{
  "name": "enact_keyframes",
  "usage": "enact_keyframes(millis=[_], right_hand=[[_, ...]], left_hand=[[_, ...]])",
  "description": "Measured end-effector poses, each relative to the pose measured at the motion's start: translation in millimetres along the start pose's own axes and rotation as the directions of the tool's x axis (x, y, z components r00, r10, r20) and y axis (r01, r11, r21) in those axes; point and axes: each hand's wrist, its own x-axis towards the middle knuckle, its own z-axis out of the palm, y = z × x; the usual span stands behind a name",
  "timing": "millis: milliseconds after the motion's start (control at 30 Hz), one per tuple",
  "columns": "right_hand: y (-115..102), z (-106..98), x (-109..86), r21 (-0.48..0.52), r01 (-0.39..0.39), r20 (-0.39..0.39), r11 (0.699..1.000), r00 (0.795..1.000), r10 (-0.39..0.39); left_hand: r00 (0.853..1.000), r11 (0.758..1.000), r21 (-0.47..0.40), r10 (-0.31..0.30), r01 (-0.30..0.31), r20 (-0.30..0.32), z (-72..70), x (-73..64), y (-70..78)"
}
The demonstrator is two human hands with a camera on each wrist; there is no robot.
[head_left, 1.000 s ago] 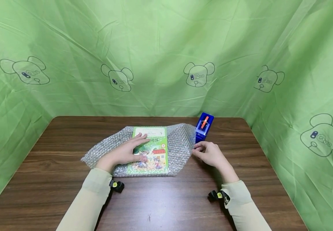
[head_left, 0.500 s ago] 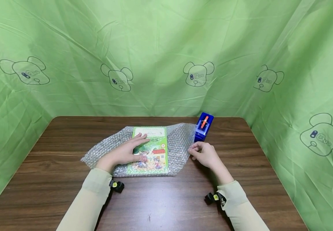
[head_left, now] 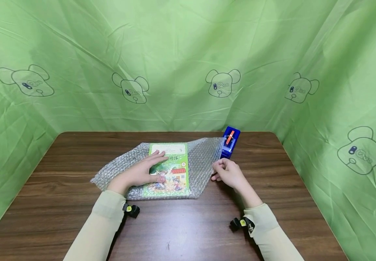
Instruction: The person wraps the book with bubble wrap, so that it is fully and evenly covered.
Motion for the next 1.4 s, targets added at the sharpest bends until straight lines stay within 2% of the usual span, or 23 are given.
enact_keyframes(millis=[267,467,700,1000,1400], right_hand=[[-6.0,10.3,-2.2,0.174,-0.018,-0.023,0.985,0.999,0.023],[-12.0,20.4,-2.4,0.261,0.043,-0.074,0.964,0.997,-0.024],[-22.3,28.4,-0.5,0.303,0.087,-0.086,0.949,0.994,-0.063],[-34.1,33.8,1.0,0.361,0.073,-0.052,0.93,0.997,-0.058],[-49.1,41.7,3.0,0.385,0.074,-0.029,0.92,0.997,-0.068]], left_hand=[[1.0,1.0,-0.01,0.013,-0.014,-0.007,-1.1,-0.9,3.2],[1.0,1.0,-0.013,0.011,-0.011,-0.015,-1.5,-2.2,4.0],[1.0,1.0,-0.007,-0.003,0.003,0.002,-0.9,-1.9,2.1],[1.0,1.0,-0.015,-0.002,0.002,-0.001,0.0,-0.9,0.6],[1.0,1.0,-0.011,0.002,-0.002,-0.005,-0.1,-1.2,0.2]])
